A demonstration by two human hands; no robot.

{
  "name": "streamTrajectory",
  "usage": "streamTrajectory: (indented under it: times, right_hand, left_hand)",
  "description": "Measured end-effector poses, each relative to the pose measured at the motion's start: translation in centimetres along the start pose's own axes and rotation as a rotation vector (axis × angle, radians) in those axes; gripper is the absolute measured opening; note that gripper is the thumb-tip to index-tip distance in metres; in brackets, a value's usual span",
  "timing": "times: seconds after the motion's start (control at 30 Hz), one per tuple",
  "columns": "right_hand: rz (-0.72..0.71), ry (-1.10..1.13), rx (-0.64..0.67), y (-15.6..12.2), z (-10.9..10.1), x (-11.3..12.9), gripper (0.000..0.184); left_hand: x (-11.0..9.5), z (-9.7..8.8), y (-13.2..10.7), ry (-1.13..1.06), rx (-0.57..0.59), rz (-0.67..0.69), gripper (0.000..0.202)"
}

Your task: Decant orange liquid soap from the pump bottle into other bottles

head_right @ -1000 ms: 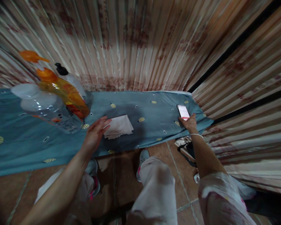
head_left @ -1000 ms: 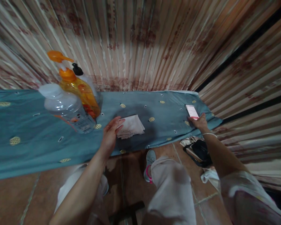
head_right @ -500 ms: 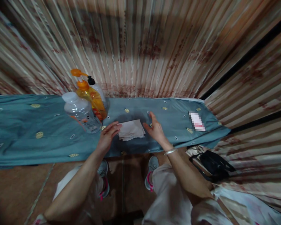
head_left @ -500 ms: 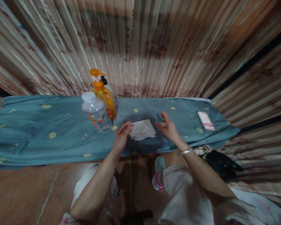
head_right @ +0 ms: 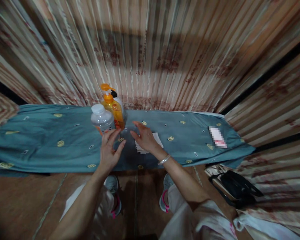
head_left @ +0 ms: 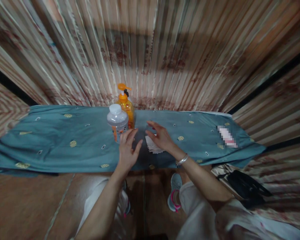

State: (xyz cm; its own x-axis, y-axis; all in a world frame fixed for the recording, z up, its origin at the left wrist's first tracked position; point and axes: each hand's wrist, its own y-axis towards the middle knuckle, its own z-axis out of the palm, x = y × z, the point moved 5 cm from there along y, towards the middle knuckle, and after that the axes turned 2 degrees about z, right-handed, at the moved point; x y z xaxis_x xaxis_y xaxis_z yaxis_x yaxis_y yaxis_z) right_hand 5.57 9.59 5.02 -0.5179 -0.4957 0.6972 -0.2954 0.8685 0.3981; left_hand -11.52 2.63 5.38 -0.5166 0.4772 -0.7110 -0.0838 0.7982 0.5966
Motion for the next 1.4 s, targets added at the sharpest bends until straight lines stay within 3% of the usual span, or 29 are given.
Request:
streamTrajectory:
  times: [0.1,0.2,0.3,0.4,0.53,0.7,1.13,1.4]
  right_hand:
    - [-0.07,0.007,0.006,2.7,0.2,2.9,0.044]
    - [-0.19,-0.021,0.0,5.2,0.7,6.0,0.042]
    - [-0.225,-0.062,-0.015,7.5,1.6,8.4,0.038]
    - [-0.227,-0.105,0.005,9.3,2.8,10.1,0.038]
    - [-0.207,-0.157,0.055,10.2,4.4,11.0,0.042]
    - [-0.177,-0.197,0.029,10.0,4.7,10.9,0.042]
    - [-0.075,-0.226,0.058,9.8,4.8,11.1,0.043]
    - [-0.103,-0.231,0.029,9.7,4.9,11.3,0.039]
  left_hand:
    - [0.3,-1.9,0.5,0.071,-0.127,0.043,0.076]
    - [2.3,-2.8,1.1,0.06,-0.239,-0.056,0.111]
    - [5.3,-2.5,1.9,-0.068,-0.303,-0.262,0.127]
    - [6.9,-1.7,2.7,-0.199,-0.311,-0.311,0.137]
    - [7.5,-1.0,3.3,-0.316,-0.284,-0.347,0.129]
    - [7.9,-0.5,3.4,-0.379,-0.262,-0.454,0.124]
    - [8.1,-1.3,3.6,-0.251,-0.298,-0.422,0.096]
    - [8.4,-1.4,3.5,-0.279,-0.286,-0.426,0.095]
